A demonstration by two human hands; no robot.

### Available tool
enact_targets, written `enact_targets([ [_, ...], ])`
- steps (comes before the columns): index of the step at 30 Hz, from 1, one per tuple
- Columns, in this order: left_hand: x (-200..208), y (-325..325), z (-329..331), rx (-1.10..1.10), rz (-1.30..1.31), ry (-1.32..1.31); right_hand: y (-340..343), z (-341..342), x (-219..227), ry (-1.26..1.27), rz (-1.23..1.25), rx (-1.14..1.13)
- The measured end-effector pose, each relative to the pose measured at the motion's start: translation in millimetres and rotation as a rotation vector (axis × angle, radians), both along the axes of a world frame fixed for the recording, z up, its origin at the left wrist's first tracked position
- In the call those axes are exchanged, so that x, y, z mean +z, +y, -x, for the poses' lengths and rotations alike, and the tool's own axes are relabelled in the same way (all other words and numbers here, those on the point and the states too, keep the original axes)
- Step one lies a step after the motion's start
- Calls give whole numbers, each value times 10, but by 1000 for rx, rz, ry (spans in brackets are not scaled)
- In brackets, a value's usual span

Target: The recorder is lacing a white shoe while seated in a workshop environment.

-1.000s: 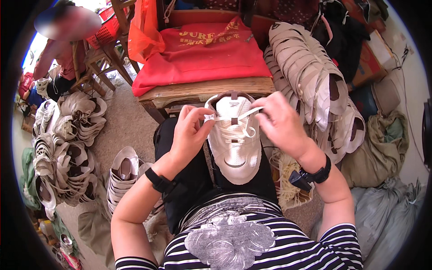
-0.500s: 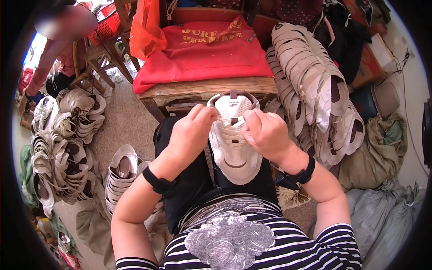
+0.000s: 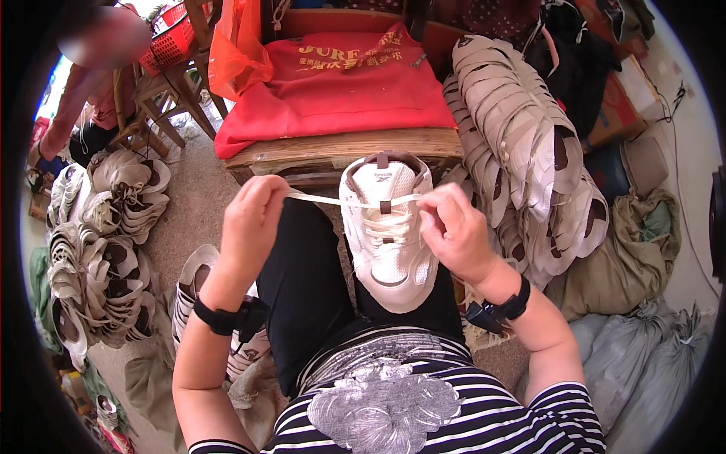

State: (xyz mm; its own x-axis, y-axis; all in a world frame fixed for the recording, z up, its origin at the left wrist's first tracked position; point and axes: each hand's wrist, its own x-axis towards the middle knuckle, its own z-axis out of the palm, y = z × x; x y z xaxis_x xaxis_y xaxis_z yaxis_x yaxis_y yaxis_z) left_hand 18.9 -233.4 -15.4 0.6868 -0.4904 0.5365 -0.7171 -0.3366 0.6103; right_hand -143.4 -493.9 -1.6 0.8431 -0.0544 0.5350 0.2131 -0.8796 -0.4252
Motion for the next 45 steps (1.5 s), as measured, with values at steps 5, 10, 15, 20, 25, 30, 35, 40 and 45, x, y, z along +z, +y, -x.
enact_targets([
  [5, 18, -213, 223, -106, -158, 251, -76, -228, 179, 92, 399, 63],
  [10, -60, -341, 364, -505, -161, 923, -136, -273, 276, 429, 274, 252],
  [15, 88, -496, 472, -780, 109, 1196, -279, -362, 114, 662, -753, 288],
  [20, 69, -541, 390, -619, 351, 1173, -274, -386, 273, 611, -324, 247],
  [25, 30, -435, 319, -236, -146, 562, -144, -270, 386, 638, 49, 135],
  [30, -48, -383, 354, -444, -165, 723, -154, -337, 188, 615, -130, 132],
  [35, 137, -569, 480, -691, 244, 752, -15, -334, 42, 435, 81, 13],
  [40, 166, -540, 254, -132, -290, -457, 24, -340, 37, 326, 252, -4],
  [45, 53, -171, 173, -132, -25, 732, -34, -327, 54, 370, 270, 47],
])
